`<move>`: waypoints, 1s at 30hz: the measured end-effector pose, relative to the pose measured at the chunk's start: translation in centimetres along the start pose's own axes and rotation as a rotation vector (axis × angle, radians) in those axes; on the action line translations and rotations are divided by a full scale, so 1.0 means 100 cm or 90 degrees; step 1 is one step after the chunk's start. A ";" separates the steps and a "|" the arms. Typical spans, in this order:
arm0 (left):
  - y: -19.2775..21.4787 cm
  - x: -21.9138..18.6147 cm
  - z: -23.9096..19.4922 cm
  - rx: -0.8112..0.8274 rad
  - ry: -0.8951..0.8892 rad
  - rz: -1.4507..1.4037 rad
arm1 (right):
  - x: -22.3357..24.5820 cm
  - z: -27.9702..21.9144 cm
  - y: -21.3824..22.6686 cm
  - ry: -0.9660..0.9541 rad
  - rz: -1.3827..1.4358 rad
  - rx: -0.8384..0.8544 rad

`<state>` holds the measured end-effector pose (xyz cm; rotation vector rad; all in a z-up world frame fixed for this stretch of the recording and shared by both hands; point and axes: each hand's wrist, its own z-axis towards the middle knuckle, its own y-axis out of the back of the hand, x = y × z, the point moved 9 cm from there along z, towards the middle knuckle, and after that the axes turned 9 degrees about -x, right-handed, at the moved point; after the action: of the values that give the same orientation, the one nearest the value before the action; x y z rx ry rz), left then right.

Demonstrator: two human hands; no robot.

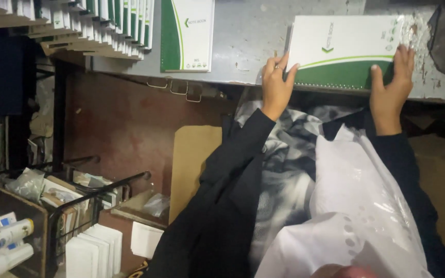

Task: Assembling and stacking notebooks by aligning covers with inner pages.

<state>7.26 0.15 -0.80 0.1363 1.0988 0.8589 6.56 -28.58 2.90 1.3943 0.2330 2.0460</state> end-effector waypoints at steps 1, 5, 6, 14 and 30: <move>0.001 0.000 0.001 -0.004 0.001 0.000 | 0.000 0.001 0.000 0.003 0.001 0.001; 0.003 0.000 -0.002 0.008 0.010 -0.013 | 0.001 -0.001 0.001 -0.008 0.004 0.006; 0.002 0.001 -0.002 0.014 0.021 -0.013 | 0.004 0.000 0.002 -0.006 0.007 0.005; 0.000 0.004 -0.005 0.013 0.015 0.007 | 0.004 0.000 0.002 0.021 -0.027 0.007; 0.001 0.004 -0.004 0.033 0.025 0.010 | 0.003 0.002 -0.001 -0.001 -0.060 0.032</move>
<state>6.94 0.31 -1.24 0.1722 1.1583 0.8498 6.68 -28.32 3.19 1.3886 0.3447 1.9737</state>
